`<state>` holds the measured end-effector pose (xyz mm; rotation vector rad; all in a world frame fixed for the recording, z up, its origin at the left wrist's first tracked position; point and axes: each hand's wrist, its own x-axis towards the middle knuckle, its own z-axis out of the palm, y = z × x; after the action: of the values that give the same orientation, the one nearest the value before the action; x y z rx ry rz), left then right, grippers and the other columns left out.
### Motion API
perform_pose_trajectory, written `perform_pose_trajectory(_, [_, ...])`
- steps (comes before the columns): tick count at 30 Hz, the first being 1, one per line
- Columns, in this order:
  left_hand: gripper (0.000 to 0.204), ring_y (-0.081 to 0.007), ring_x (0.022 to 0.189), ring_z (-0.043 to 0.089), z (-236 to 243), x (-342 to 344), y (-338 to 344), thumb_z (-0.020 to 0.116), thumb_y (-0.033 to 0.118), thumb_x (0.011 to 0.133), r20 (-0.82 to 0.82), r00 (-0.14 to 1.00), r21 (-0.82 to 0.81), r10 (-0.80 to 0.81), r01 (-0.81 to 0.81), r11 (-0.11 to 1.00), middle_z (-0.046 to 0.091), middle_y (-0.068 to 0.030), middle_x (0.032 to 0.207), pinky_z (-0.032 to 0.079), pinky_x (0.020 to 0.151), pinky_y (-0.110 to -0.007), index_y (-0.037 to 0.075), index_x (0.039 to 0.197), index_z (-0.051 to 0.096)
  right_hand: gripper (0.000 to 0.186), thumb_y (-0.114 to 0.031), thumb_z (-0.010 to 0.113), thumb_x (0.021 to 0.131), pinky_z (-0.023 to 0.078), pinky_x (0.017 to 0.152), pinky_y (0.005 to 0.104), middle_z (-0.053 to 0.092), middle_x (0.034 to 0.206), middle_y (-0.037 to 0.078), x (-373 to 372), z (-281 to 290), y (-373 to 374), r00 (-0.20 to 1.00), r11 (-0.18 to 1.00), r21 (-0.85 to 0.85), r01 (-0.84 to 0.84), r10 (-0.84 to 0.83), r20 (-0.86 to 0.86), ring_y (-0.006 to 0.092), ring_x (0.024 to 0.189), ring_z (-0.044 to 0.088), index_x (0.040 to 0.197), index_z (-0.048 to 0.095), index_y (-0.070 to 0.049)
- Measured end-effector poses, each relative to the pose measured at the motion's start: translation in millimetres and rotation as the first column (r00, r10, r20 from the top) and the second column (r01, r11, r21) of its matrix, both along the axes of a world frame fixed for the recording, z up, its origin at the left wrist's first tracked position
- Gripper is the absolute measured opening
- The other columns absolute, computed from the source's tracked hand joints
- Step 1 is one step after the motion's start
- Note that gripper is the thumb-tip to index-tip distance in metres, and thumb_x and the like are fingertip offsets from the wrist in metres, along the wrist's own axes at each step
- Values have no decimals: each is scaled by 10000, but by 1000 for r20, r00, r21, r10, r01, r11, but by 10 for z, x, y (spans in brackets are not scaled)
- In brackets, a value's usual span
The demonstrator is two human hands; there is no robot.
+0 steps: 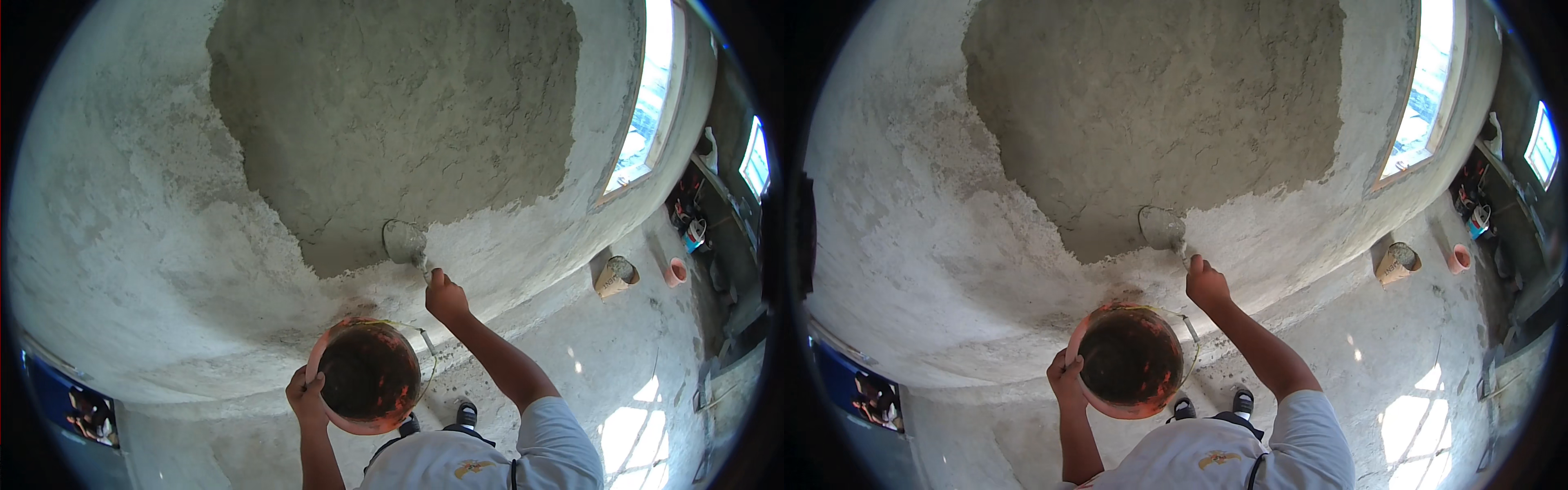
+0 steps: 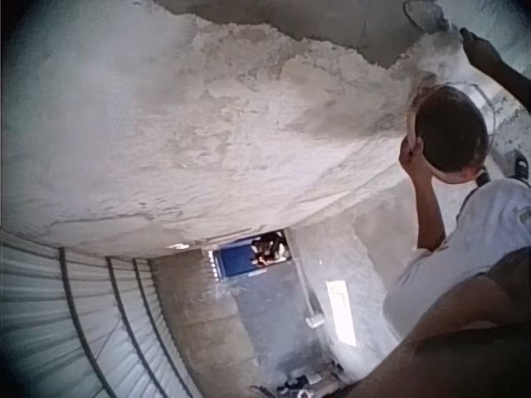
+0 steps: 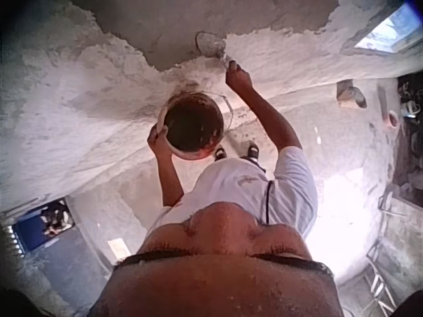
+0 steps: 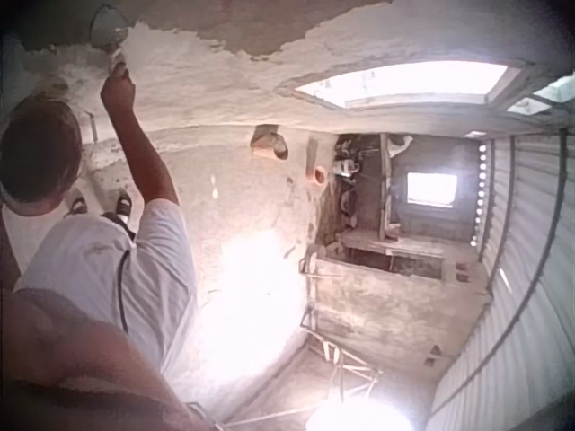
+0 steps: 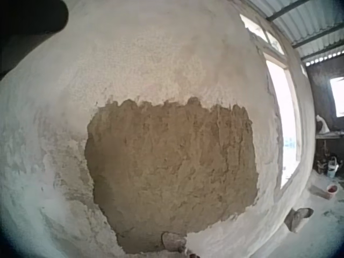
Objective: The person scoops mortar from a bucket with a trowel and applies and smooths it onto the wall.
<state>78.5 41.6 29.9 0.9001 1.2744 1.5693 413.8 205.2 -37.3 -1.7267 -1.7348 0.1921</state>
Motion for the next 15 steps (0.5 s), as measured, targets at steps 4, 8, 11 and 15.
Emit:
perform_pose_trajectory(4, [225,-158,860,618,-63,-8,-45,691,-44,818,-8,999,-40,45,-45,998,674,-76,957,478,829,-291,-83,1039,693,265,-122,536,896,545,661,585,648,954,266,-25,-229,-149,982,982,-179,-64,94,162,476,772,671,1113,422,-22])
perform_pose_trajectory(8, [226,-162,857,621,-76,-1,-142,695,-45,818,11,999,-33,40,-40,999,675,-78,955,481,827,-289,-85,1040,693,246,-138,530,899,545,660,588,656,933,256,120,-460,-398,970,958,-258,-127,175,171,465,756,675,1103,436,-38])
perform_pose_trajectory(11, [288,-193,884,647,-139,-73,-175,713,12,826,-40,996,-24,74,-75,997,687,-107,976,506,837,-321,-99,1088,669,310,-143,579,880,547,646,577,674,900,247,61,-313,-449,992,993,-44,-107,110,64,471,731,671,1148,463,-38])
perform_pose_trajectory(15, [230,-172,869,629,-43,-3,-148,697,-39,821,10,999,-44,53,-53,998,683,-87,980,488,839,-298,-83,1047,689,341,-113,590,875,552,639,580,664,901,242,-12,229,-103,998,993,108,-50,54,-32,471,720,669,1177,451,-34])
